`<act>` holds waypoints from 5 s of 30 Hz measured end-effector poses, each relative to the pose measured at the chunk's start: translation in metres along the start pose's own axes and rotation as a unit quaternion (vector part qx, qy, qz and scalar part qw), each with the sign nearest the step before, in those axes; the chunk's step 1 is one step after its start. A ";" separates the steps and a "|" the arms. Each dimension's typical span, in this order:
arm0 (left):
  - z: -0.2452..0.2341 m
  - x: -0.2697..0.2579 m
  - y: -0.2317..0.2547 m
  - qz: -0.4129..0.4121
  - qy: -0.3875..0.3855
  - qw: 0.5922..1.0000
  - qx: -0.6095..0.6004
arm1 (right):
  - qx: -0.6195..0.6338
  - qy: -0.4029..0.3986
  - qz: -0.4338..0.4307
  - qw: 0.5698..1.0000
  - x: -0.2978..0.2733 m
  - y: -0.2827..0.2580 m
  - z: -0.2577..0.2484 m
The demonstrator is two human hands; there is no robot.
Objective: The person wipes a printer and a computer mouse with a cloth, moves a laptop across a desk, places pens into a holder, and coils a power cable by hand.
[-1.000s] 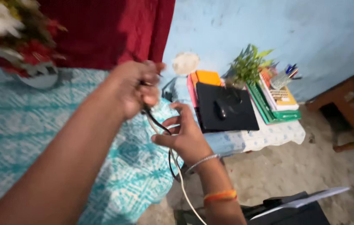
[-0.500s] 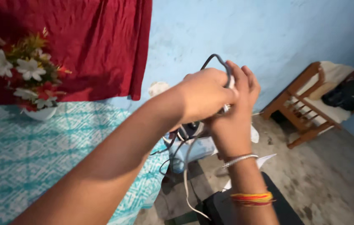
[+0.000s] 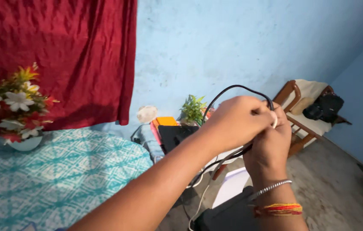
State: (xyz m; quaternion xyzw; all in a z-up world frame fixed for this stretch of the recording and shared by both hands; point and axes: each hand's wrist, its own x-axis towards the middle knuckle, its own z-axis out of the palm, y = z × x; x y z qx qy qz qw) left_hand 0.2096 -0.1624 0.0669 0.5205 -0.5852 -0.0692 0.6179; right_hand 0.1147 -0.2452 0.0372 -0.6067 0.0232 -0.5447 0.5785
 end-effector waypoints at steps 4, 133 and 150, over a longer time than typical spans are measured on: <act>0.028 -0.006 -0.005 -0.163 0.168 0.957 -0.173 | 0.010 0.041 0.047 0.998 -0.008 -0.031 -0.008; 0.589 -0.204 -0.275 -0.676 0.173 0.607 0.380 | -0.537 -0.091 0.497 0.676 -0.160 0.252 -0.547; 0.574 -0.180 -0.224 -0.632 0.225 0.603 0.432 | -0.554 -0.165 0.475 0.664 -0.088 0.293 -0.639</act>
